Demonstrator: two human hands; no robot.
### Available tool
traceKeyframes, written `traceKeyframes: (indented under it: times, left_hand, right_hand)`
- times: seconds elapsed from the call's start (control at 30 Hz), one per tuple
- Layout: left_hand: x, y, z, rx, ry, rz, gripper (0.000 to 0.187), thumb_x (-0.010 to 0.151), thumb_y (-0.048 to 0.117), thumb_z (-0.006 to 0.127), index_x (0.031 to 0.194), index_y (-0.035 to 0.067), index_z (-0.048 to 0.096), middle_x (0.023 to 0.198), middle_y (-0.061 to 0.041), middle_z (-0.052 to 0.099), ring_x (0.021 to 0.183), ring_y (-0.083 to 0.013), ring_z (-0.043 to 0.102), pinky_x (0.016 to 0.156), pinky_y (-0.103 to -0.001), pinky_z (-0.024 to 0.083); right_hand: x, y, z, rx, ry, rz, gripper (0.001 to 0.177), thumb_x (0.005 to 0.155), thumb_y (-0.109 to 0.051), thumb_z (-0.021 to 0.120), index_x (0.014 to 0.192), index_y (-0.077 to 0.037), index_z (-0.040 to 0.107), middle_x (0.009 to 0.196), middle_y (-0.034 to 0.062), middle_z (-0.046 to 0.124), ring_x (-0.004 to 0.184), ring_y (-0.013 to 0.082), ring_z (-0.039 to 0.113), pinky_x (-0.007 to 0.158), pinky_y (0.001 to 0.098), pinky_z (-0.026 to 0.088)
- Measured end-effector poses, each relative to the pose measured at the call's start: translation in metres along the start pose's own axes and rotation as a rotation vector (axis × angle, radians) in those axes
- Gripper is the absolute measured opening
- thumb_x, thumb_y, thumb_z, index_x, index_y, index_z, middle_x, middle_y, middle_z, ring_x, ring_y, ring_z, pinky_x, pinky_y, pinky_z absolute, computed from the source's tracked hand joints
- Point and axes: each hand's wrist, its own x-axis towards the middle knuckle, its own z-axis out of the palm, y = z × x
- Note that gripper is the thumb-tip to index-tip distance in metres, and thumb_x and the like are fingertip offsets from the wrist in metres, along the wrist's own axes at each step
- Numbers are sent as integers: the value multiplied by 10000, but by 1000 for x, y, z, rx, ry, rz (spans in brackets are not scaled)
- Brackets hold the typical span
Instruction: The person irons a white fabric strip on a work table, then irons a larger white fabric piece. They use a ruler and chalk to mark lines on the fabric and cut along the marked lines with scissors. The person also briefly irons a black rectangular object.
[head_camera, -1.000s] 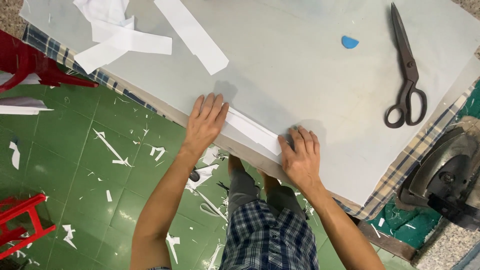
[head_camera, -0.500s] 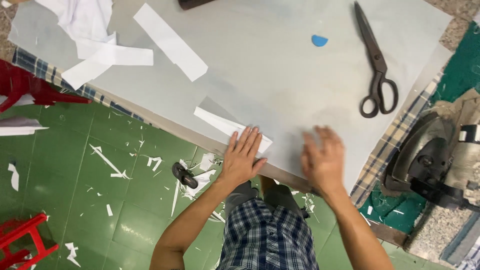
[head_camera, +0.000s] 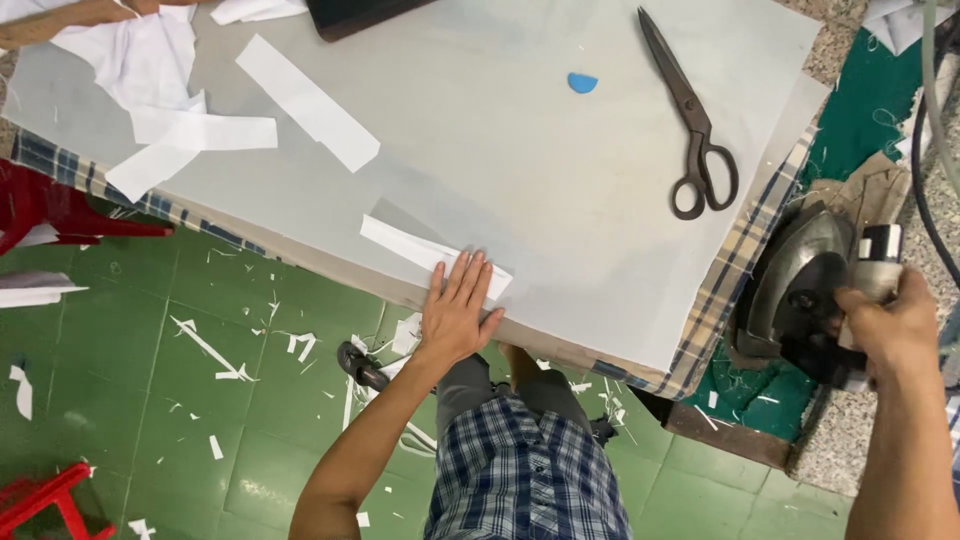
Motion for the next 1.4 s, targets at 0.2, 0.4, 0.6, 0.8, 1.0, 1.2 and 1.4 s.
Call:
traceKeyframes:
  times: [0.2,0.4,0.6,0.8,1.0,1.2,1.4]
  left_hand:
    - [-7,1,11,15,-10,-17,691,1058,519,373,1552,41,435,1630,-128,387,1532,-293,318,1261,-519,178]
    - [-1,1,-2,43,3,4,683,1062,528,421,1526,29,478,1623,-141,386,1527,-310,318,1255,-529,207]
    - [-2,3,7,-167,90,-45,702,976,575,530,1524,138,490,1608,-168,416,1500,-357,362,1246,-592,153]
    - [1,4,11,-178,97,-66,776,938,670,519,1533,173,484,1617,-187,398,1504,-369,359,1239,-595,167]
    - [3,2,-5,-46,-92,-23,813,1036,713,344,1607,134,337,1652,-196,295,1549,-360,264,1261,-541,201]
    - [3,-1,-7,-51,-85,-8,799,1034,711,356,1589,137,384,1633,-198,346,1532,-364,299,1252,-540,211]
    - [3,-5,-6,-55,-71,1,788,1041,708,362,1589,143,386,1635,-192,338,1534,-356,290,1254,-535,221]
  right_hand:
    - [-73,-49,-16,-377,-28,-165,484,1085,-393,764,1284,32,645,994,260,728,831,413,669,688,516,494]
    - [-139,-181,44,-663,-401,-268,619,992,-363,606,1513,-84,423,1048,285,747,672,415,801,595,527,716]
    - [-150,-183,115,-925,-322,-674,632,923,-500,588,1462,-186,487,1053,144,763,866,352,798,740,483,637]
    - [-147,-134,125,-766,268,-1196,540,950,-443,717,1366,-100,687,1033,82,713,974,246,738,808,312,587]
    - [-169,-92,92,-953,-14,-1205,754,898,-322,637,1523,17,386,1624,322,405,1452,481,492,1121,569,516]
    - [-155,-115,78,-1004,-252,-1096,755,913,-174,519,1615,-10,294,1623,227,413,1387,421,519,1129,462,491]
    - [-131,-185,125,-606,-438,-768,655,926,-441,630,1418,-43,461,1188,211,704,770,426,730,497,560,536]
